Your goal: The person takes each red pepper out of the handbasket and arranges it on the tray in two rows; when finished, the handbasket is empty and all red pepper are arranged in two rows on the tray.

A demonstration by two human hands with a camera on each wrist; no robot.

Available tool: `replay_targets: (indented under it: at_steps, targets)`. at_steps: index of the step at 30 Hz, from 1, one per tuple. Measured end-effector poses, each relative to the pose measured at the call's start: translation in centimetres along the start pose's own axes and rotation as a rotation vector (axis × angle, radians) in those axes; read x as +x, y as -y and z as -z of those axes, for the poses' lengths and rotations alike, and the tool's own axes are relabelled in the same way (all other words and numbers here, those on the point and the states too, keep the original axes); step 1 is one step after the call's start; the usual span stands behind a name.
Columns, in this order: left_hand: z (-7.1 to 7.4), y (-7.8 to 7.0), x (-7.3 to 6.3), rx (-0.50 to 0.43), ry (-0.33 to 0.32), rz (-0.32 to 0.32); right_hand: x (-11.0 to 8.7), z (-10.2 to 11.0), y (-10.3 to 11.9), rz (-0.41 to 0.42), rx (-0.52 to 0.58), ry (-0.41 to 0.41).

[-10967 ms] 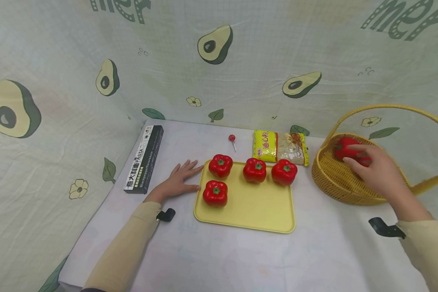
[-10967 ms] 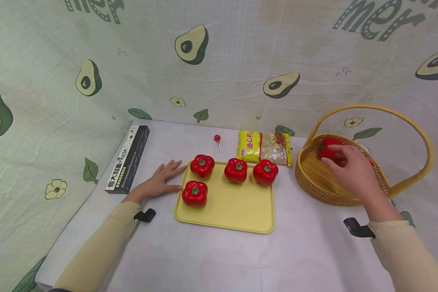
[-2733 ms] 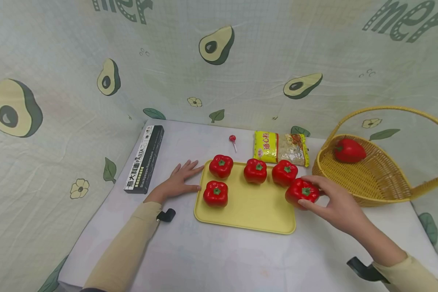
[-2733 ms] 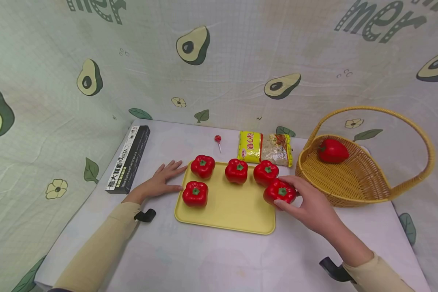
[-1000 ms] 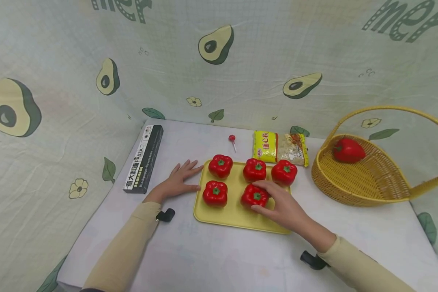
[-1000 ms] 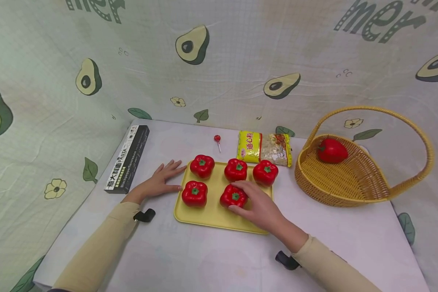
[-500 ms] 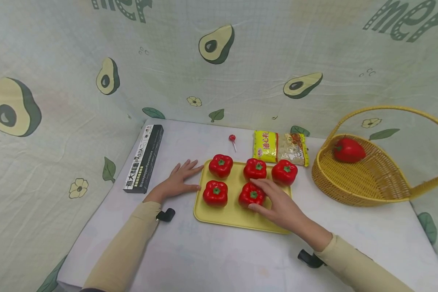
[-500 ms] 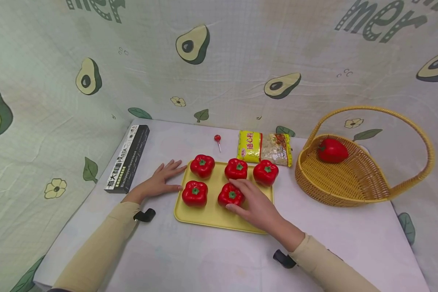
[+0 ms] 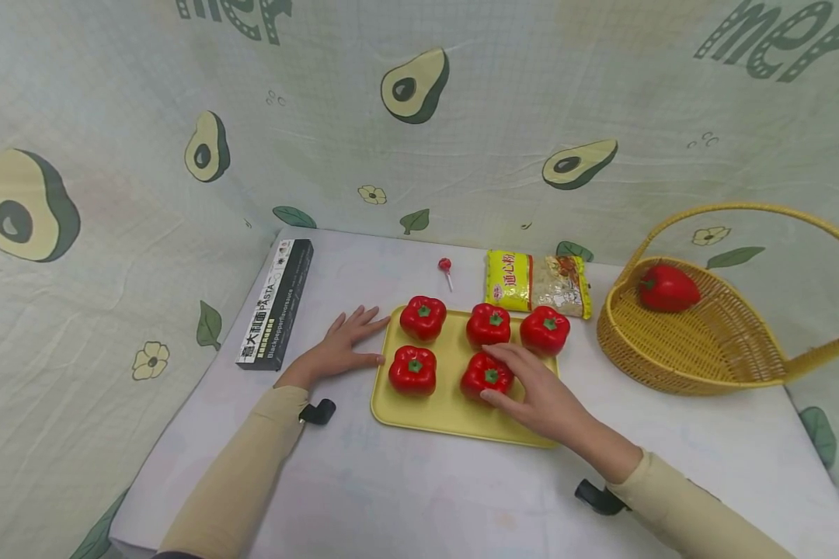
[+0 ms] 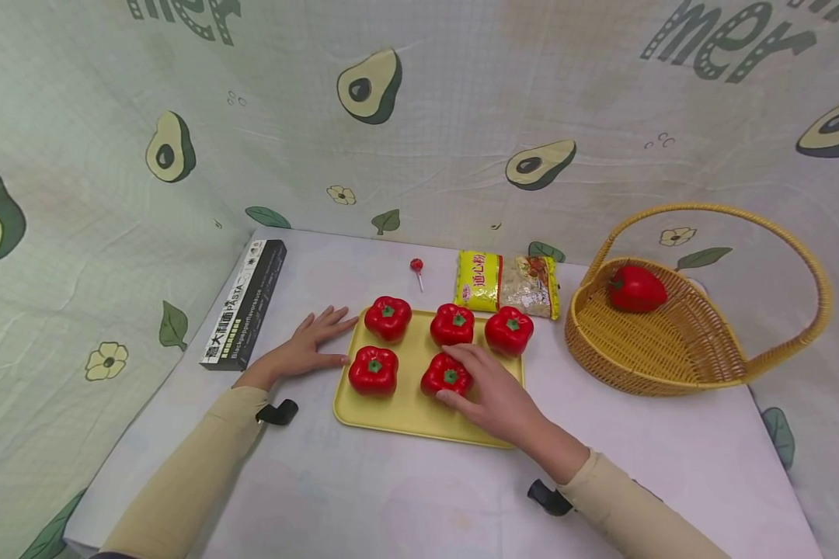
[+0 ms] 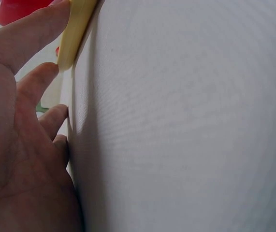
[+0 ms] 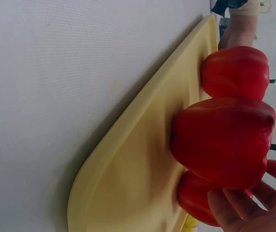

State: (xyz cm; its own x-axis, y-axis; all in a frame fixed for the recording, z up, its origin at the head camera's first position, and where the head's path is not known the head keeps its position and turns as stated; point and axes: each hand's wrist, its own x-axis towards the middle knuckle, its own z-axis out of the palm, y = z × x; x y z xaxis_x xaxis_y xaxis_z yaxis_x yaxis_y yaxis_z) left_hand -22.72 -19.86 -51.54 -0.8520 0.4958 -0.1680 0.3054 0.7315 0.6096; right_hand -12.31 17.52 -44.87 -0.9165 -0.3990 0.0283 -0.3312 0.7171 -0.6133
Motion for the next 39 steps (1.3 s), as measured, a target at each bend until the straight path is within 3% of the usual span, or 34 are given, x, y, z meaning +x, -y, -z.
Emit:
replay_targets:
  at_steps: [26, 39]
  targets:
    - [-0.1, 0.3, 0.1, -0.007, -0.006, -0.017, -2.0, 2.3, -1.5, -0.016, -0.021, -0.083]
    - [0.2, -0.3, -0.2, -0.022, -0.007, -0.013, -3.2, 4.2, -2.4, -0.046, -0.059, -0.113]
